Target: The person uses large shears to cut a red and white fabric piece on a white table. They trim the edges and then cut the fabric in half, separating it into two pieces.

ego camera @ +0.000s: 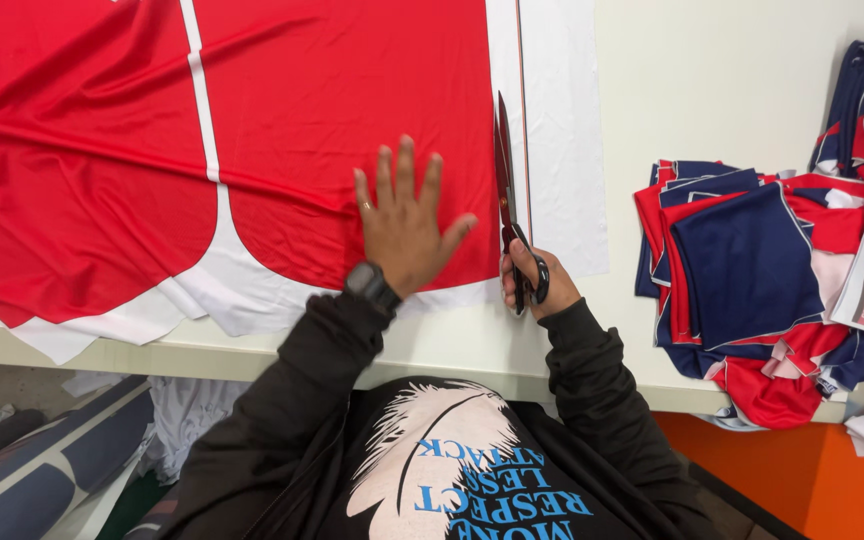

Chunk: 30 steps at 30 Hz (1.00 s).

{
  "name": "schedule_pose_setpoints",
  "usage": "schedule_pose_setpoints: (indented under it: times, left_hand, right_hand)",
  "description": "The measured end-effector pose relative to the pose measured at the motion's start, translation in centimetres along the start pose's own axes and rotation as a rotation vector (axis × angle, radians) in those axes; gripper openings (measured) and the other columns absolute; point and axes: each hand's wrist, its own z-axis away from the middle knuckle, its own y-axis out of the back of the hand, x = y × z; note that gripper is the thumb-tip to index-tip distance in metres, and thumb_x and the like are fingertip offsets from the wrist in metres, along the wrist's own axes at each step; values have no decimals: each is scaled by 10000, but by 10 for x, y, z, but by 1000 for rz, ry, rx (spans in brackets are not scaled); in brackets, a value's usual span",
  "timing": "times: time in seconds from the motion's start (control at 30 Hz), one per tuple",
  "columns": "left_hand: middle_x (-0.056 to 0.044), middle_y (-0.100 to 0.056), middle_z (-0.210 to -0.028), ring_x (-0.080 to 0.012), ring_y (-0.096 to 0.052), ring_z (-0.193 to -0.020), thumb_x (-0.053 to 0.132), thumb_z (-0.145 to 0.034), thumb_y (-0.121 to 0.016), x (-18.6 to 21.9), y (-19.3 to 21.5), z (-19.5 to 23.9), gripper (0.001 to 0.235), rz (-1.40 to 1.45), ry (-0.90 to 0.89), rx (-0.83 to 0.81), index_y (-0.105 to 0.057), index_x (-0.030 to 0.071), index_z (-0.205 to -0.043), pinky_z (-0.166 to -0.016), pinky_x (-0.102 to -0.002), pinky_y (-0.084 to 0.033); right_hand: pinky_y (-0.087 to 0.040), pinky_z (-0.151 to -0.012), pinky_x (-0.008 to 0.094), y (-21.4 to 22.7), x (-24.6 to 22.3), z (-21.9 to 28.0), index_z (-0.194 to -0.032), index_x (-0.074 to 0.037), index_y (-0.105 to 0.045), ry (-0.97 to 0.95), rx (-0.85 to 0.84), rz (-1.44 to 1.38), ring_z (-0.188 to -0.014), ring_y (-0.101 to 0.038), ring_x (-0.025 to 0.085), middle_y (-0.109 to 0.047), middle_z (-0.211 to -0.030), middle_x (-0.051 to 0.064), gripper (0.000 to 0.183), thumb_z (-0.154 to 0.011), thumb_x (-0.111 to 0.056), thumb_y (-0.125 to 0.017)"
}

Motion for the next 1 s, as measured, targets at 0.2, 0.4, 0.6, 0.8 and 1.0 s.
schedule_pose_setpoints:
  times: [0.2, 0.4, 0.6, 0.8, 1.0]
  left_hand:
    - [-249, -194, -1641, -460, -157, -1515, 681, -890, -590, -34, -20, -33, 900, -90, 18, -22, -422, 98, -1554, -1166, -712, -103]
    - [-239, -182, -1654, -449, -150, -1529, 668, -906, -600, -36, -30, -26, 870, -76, 46, -74, -427, 117, -1558, -1189, -703, -101]
    - [-241, -196, -1656, -446, -155, -1533, 672, -914, -603, -35, -26, -26, 872, -60, 43, -67, -436, 109, -1559, -1197, -698, -107]
    - [-242, -202, -1648, -449, -152, -1526, 682, -901, -589, -35, -25, -28, 881, -77, 45, -75, -432, 113, -1555, -1186, -701, -110]
    - [-244, -209, -1648, -449, -163, -1527, 692, -912, -579, -35, -25, -27, 883, -72, 39, -65, -425, 109, -1557, -1184, -704, -113]
  right_hand:
    - [-508, -475, 279, -4, -21, -23, -846, -60, -593, 33, -12, 11, -476, -577, 158, -563, -587, 43, 563, -939, -615, -601]
    - [-510, -468, 264, -4, -22, -30, -835, -72, -586, 25, -3, 38, -465, -569, 136, -556, -588, 28, 543, -935, -605, -606]
    - [-464, -429, 286, -9, -18, -30, -826, -54, -563, 31, 21, 63, -445, -516, 138, -520, -579, 31, 510, -947, -536, -676]
    - [-515, -449, 268, -9, -24, -32, -828, -77, -592, 43, -13, -6, -446, -567, 134, -549, -567, 20, 571, -916, -641, -602]
    - [-519, -445, 272, -13, -37, -48, -823, -73, -585, 50, 11, 21, -443, -568, 137, -550, -563, 23, 583, -913, -648, -610]
